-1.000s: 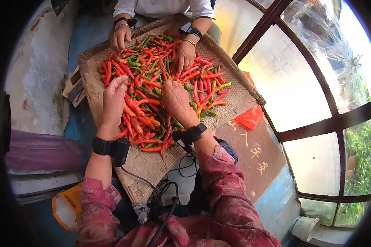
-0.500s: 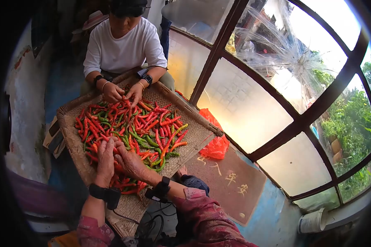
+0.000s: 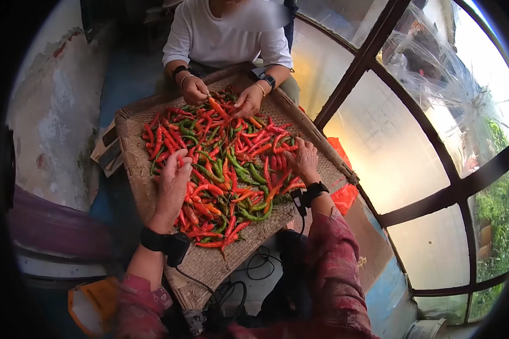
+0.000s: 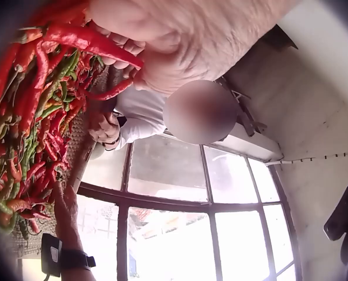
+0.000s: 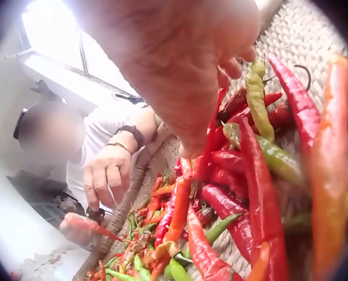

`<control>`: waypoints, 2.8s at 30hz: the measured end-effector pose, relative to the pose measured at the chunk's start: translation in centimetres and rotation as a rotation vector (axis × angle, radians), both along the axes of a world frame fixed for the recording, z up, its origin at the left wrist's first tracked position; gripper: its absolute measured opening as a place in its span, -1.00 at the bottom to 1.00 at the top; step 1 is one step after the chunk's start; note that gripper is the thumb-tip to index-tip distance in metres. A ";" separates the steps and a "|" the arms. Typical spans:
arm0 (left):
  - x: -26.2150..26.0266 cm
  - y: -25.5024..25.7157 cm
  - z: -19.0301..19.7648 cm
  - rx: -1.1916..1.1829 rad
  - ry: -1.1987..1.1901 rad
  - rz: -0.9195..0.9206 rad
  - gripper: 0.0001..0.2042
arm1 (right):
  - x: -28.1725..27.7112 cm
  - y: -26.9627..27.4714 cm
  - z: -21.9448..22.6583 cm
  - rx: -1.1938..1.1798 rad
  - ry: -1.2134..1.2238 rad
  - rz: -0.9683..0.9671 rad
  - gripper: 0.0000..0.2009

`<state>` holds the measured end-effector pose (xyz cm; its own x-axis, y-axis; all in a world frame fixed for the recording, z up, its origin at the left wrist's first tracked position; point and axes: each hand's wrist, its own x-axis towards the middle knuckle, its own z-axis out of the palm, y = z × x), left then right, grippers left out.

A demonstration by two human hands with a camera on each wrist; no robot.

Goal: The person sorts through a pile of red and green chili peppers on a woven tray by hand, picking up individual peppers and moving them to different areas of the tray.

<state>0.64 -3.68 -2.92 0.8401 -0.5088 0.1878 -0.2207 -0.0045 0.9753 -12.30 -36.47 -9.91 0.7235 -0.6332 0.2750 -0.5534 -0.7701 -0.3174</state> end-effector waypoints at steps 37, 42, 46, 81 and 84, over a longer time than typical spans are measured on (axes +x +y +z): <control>-1.2 -1.5 -0.7 -0.112 0.157 -0.020 -0.65 | 0.7 19.4 4.3 0.661 -0.364 0.549 -0.28; 0.1 -0.5 1.8 -0.072 0.130 -0.037 -0.59 | 1.6 18.7 4.8 0.514 -0.428 0.567 -0.43; 0.1 0.1 2.4 -0.232 0.367 -0.159 -0.55 | 1.6 19.0 6.3 -0.017 -0.487 0.412 -0.62; -2.0 -0.7 -1.0 0.725 -0.861 -0.254 -0.79 | 0.2 14.7 4.7 0.052 -0.199 0.397 -0.88; -1.3 0.0 0.1 0.582 -0.609 -0.152 -0.83 | 0.7 14.0 4.4 0.342 -0.559 0.337 -0.79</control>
<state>-0.66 -3.71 -2.81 0.5924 -0.7632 0.2581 -0.7441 -0.3954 0.5385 -11.60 -22.44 -5.55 0.7034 -0.5179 0.4867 0.0107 -0.6770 -0.7359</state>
